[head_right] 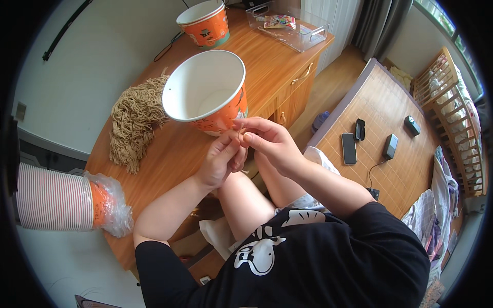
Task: Manually attaching string handles to printed paper buckets.
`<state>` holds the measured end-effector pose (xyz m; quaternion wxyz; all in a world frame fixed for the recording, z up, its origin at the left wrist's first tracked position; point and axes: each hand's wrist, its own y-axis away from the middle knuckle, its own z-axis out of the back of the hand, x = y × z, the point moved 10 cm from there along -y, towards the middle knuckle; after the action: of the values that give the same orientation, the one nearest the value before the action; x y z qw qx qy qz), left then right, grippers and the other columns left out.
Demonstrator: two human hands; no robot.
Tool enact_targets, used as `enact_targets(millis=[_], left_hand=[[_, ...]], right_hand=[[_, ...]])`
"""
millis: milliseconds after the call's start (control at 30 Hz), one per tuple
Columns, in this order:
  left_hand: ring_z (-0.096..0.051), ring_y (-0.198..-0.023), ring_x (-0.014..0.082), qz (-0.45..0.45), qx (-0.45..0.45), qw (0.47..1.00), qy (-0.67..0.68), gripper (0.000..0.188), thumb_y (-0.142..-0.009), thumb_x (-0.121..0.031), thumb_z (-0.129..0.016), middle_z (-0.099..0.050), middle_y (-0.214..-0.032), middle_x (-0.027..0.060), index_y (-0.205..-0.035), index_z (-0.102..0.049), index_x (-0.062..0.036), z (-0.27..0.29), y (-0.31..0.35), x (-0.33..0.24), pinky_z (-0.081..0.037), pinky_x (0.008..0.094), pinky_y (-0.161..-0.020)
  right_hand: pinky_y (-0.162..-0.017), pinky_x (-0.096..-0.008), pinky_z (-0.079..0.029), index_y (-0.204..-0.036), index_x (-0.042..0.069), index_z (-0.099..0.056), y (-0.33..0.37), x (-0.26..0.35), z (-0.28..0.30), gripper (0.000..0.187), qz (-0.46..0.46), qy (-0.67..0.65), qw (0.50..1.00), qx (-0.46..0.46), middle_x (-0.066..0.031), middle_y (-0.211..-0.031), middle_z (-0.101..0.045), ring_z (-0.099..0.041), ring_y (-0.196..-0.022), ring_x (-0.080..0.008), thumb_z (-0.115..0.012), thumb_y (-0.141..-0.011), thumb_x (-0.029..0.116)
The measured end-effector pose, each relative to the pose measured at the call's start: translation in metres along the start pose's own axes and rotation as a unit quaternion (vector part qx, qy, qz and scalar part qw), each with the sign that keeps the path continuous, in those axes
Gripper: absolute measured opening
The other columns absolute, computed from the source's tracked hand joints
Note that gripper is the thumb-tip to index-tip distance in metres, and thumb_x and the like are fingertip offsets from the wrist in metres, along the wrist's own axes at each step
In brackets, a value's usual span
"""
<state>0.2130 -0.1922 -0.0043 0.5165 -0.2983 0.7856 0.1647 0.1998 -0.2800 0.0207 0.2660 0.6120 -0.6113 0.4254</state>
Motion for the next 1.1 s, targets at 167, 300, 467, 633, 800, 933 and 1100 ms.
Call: enact_targets(millis=[167, 300, 467, 633, 800, 933, 1100], left_hand=[[-0.043, -0.057, 0.0054, 0.014, -0.037, 0.999, 0.026, 0.026, -0.106, -0.033, -0.048, -0.048, -0.067, -0.0031, -0.100, -0.058, -0.0105, -0.008, 0.000, 0.001, -0.038, 0.0205, -0.052], [-0.041, -0.060, 0.0050, 0.040, -0.038, 0.992, 0.110, 0.022, -0.106, -0.027, -0.047, -0.044, -0.068, -0.0036, -0.096, -0.056, -0.0099, -0.010, 0.002, -0.004, -0.034, 0.0205, -0.051], [-0.031, -0.055, 0.0043, 0.007, -0.052, 0.991, 0.123, 0.019, -0.106, -0.024, -0.048, -0.036, -0.064, -0.0058, -0.096, -0.057, -0.0095, 0.003, 0.002, -0.011, -0.026, 0.0215, -0.050], [-0.028, -0.052, 0.0041, -0.032, -0.075, 0.994, 0.077, 0.020, -0.105, -0.024, -0.050, -0.035, -0.061, -0.0069, -0.097, -0.058, -0.0084, 0.009, 0.001, -0.023, -0.025, 0.0216, -0.049], [-0.033, -0.053, 0.0036, -0.088, -0.106, 0.990, 0.036, 0.021, -0.105, -0.025, -0.052, -0.040, -0.062, -0.0062, -0.094, -0.058, -0.0081, 0.023, 0.001, -0.027, -0.027, 0.0207, -0.050], [-0.033, -0.054, 0.0033, -0.110, -0.133, 0.983, 0.065, 0.021, -0.105, -0.026, -0.051, -0.040, -0.062, -0.0066, -0.093, -0.058, -0.0099, 0.025, 0.004, -0.025, -0.027, 0.0202, -0.051], [-0.031, -0.054, 0.0019, -0.077, -0.076, 0.989, 0.098, 0.022, -0.105, -0.027, -0.050, -0.037, -0.062, -0.0073, -0.090, -0.056, -0.0125, 0.009, 0.007, -0.030, -0.024, 0.0197, -0.050]], right_hand=[[-0.087, -0.0243, -0.044, -0.121, 0.003, -0.062, -0.008, 0.046, 0.009, 0.026, 0.140, 0.186, 0.972, -0.027, -0.0042, -0.117, -0.057, -0.053, -0.107, -0.0095, -0.062, -0.095, 0.005], [-0.103, -0.0403, -0.042, -0.128, 0.006, -0.061, -0.015, 0.135, -0.017, 0.040, 0.355, 0.629, 0.690, -0.032, -0.0138, -0.135, -0.056, -0.052, -0.124, -0.0302, -0.060, -0.088, -0.001], [-0.112, -0.0479, -0.035, -0.126, 0.013, -0.064, -0.059, 0.146, -0.023, 0.038, 0.326, 0.725, 0.606, 0.031, -0.0079, -0.142, -0.055, -0.044, -0.136, -0.0325, -0.065, -0.089, 0.007], [-0.109, -0.0466, -0.033, -0.105, 0.013, -0.069, -0.066, 0.130, -0.044, 0.020, 0.296, 0.747, 0.577, 0.150, -0.0023, -0.122, -0.064, -0.050, -0.128, -0.0268, -0.073, -0.086, 0.017], [-0.098, -0.0418, -0.036, -0.102, 0.015, -0.068, -0.041, 0.118, -0.080, 0.023, 0.324, 0.733, 0.583, 0.134, -0.0019, -0.105, -0.063, -0.056, -0.109, -0.0236, -0.076, -0.081, 0.020], [-0.097, -0.0407, -0.035, -0.109, 0.018, -0.069, -0.025, 0.111, -0.083, 0.030, 0.303, 0.676, 0.650, 0.167, -0.0006, -0.112, -0.061, -0.054, -0.109, -0.0242, -0.076, -0.080, 0.018], [-0.098, -0.0416, -0.035, -0.109, 0.020, -0.071, -0.017, 0.100, -0.081, 0.033, 0.310, 0.682, 0.638, 0.180, -0.0002, -0.125, -0.059, -0.050, -0.115, -0.0265, -0.079, -0.078, 0.020]])
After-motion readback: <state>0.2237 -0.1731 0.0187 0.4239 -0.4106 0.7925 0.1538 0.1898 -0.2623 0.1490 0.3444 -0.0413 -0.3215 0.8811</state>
